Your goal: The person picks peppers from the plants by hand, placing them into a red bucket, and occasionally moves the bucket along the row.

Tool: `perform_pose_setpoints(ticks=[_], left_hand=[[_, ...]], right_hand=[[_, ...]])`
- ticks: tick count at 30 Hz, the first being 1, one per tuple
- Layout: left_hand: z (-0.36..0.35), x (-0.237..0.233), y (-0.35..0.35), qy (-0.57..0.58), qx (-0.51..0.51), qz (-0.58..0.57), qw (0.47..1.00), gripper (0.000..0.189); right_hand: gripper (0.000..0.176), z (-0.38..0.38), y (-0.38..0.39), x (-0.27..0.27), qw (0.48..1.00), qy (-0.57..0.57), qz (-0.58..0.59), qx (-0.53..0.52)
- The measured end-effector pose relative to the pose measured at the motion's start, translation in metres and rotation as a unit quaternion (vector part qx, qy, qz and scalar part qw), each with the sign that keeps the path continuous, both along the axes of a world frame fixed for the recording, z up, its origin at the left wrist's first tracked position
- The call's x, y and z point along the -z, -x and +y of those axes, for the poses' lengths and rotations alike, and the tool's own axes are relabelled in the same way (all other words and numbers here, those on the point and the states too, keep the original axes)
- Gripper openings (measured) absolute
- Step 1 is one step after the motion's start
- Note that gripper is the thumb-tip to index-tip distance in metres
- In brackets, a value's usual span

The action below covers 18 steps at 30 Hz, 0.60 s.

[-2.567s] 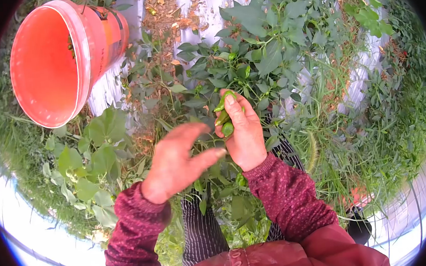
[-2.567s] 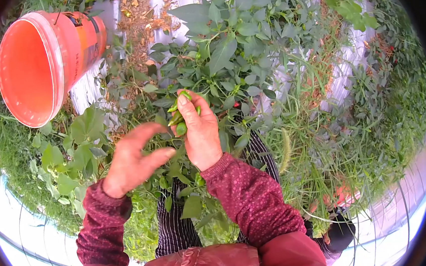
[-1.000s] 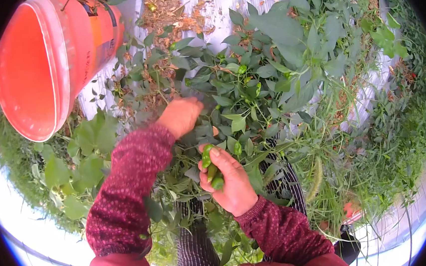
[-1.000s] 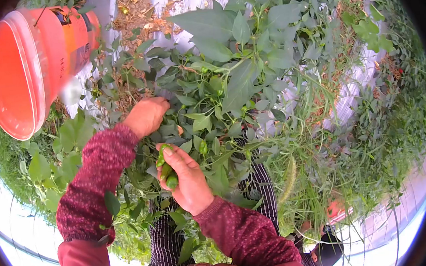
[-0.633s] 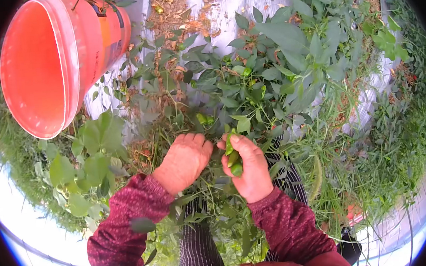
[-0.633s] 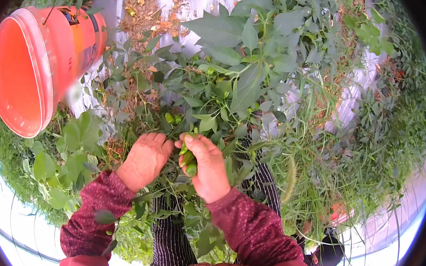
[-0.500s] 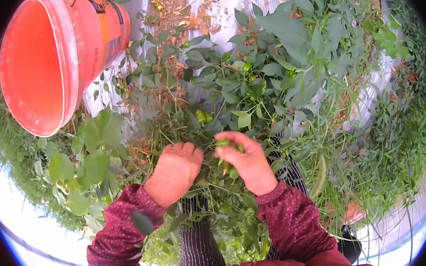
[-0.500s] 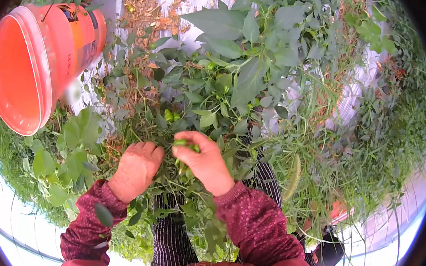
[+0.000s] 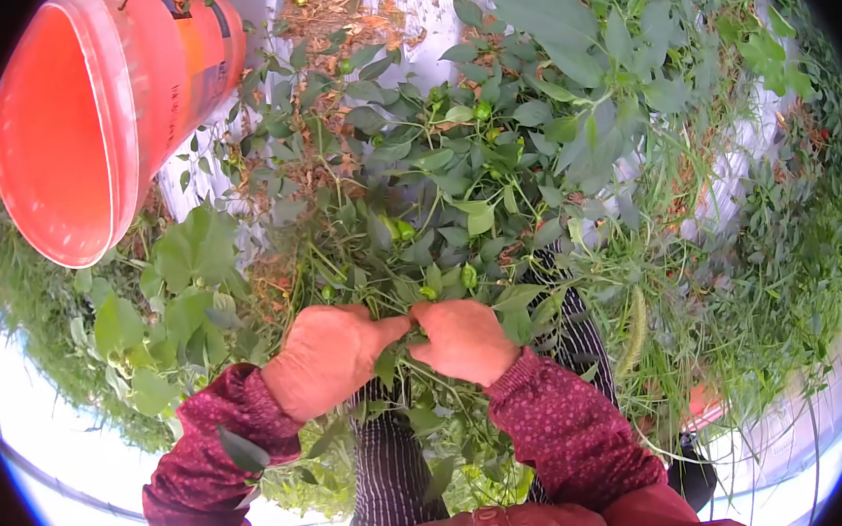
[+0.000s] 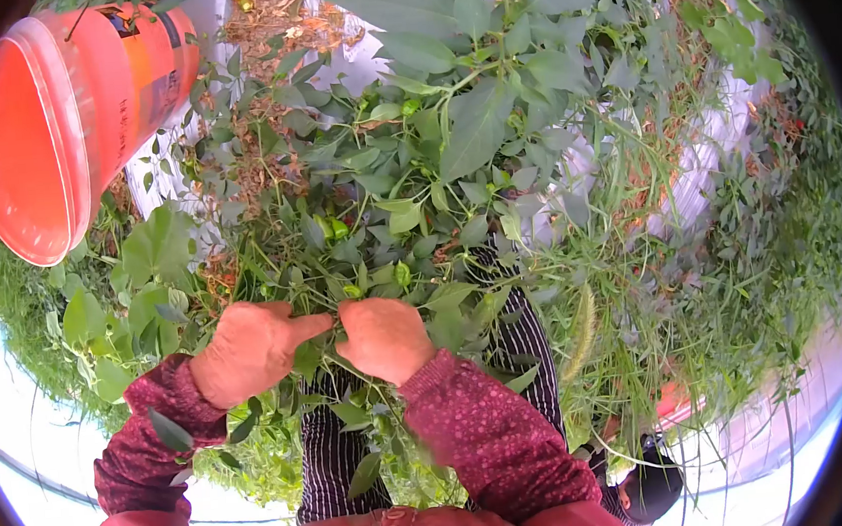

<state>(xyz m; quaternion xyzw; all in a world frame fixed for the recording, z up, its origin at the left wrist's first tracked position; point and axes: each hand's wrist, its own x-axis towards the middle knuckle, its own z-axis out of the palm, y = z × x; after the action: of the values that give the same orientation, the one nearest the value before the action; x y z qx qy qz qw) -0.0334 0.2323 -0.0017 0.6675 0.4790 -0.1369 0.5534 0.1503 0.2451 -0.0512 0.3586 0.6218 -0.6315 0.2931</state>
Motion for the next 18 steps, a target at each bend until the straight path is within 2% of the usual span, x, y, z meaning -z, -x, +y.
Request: perform_pose_setpoints(ticks=[2,4,7,9,10,12,13,15,18], left_hand=[[0.007,0.005,0.002,0.014,-0.005,0.002,1.0,0.04],[0.013,0.025,0.003,-0.111,-0.028,0.104,0.988,0.042],[0.024,0.08,0.006,-0.151,-0.047,0.053,0.986,0.04],[0.03,0.109,-0.004,-0.06,-0.035,-0.019,0.997,0.039],[0.033,0.126,-0.007,-0.062,-0.038,-0.02,0.997,0.039],[0.037,0.149,-0.011,0.081,0.073,0.003,0.994,0.043],[0.045,0.146,-0.011,0.081,0.071,0.002,0.994,0.043],[0.062,0.131,-0.01,0.173,0.153,0.014,0.973,0.049],[0.052,0.134,-0.003,0.137,0.173,0.013,0.975,0.049]], right_hand=[[0.025,0.0,0.0,-0.001,1.0,-0.002,0.011,-0.014],[0.024,-0.004,0.001,-0.002,0.999,-0.002,0.026,-0.028],[0.032,-0.006,0.001,0.001,0.997,-0.008,0.05,-0.064],[0.026,-0.001,0.003,-0.003,0.997,0.002,0.039,-0.062],[0.026,0.0,0.004,-0.003,0.997,0.001,0.038,-0.064],[0.027,-0.002,0.006,-0.003,0.996,-0.008,0.038,-0.083],[0.027,-0.002,0.007,-0.003,0.996,-0.008,0.038,-0.084],[0.026,-0.004,0.006,-0.004,0.996,0.014,0.035,-0.084],[0.03,-0.011,0.004,0.0,0.995,0.012,0.066,-0.069]])
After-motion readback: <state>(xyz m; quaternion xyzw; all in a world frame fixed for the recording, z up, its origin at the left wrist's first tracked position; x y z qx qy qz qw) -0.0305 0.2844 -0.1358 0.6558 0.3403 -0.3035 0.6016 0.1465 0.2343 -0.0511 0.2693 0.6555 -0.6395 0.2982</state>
